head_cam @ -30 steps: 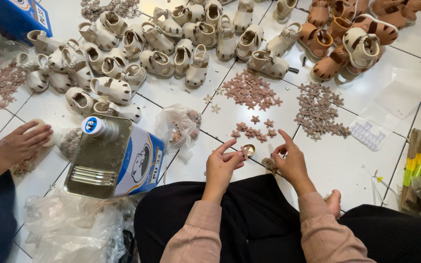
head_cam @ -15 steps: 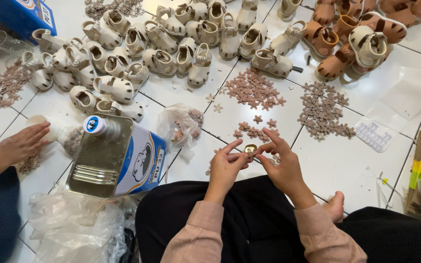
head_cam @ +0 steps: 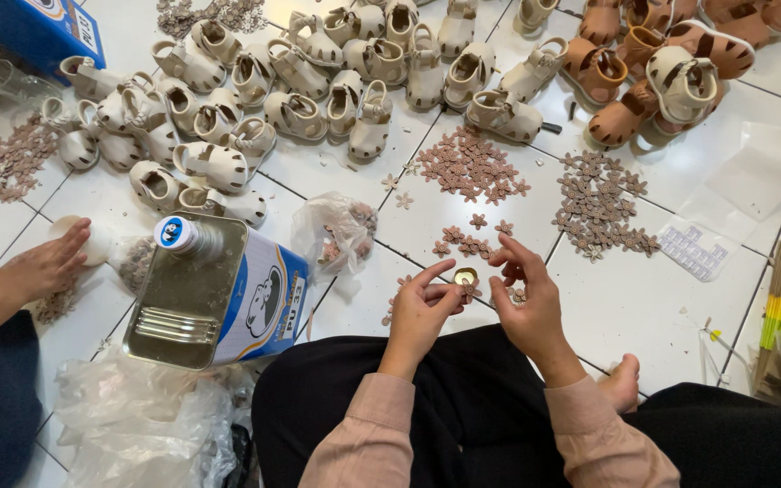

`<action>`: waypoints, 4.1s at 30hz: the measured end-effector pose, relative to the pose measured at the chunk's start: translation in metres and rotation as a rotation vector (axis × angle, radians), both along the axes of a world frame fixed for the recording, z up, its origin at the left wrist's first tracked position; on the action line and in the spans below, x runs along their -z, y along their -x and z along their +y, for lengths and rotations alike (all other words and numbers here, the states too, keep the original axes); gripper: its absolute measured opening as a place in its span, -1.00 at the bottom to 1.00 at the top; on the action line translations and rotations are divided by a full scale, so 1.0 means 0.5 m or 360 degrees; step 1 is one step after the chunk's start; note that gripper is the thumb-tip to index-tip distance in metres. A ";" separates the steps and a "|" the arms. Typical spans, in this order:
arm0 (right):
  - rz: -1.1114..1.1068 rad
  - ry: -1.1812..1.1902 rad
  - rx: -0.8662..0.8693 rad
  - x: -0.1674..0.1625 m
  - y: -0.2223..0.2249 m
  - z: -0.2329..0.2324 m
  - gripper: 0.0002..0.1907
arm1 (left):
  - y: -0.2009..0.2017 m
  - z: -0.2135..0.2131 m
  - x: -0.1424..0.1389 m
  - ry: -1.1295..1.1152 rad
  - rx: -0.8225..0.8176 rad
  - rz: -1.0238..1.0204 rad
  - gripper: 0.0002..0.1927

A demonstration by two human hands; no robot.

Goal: The person sits on the floor and repeatedly picks up small flower-shaped shoe decorations, presses them into a small metal cap, and places them down. The person handles the decorations one at a time in a repetitive cycle.

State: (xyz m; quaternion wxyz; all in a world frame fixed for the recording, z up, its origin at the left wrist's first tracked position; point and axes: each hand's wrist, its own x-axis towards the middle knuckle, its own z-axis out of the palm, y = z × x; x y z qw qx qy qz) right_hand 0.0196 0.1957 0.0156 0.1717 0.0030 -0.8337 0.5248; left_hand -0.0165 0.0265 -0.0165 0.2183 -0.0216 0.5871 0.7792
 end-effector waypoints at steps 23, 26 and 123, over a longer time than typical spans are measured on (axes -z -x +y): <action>-0.0576 0.1074 -0.0337 0.019 0.010 0.024 -0.42 | 0.003 0.003 -0.024 -0.0050 -0.0149 -0.0024 -0.45; -0.0582 0.1112 -0.0354 0.022 0.009 0.026 -0.42 | 0.001 0.006 -0.025 0.0120 -0.0136 0.0077 -0.45; -0.0496 -0.0916 0.0033 0.122 0.006 0.022 -0.47 | -0.041 -0.050 -0.015 -0.0080 -0.0400 -0.0147 -0.80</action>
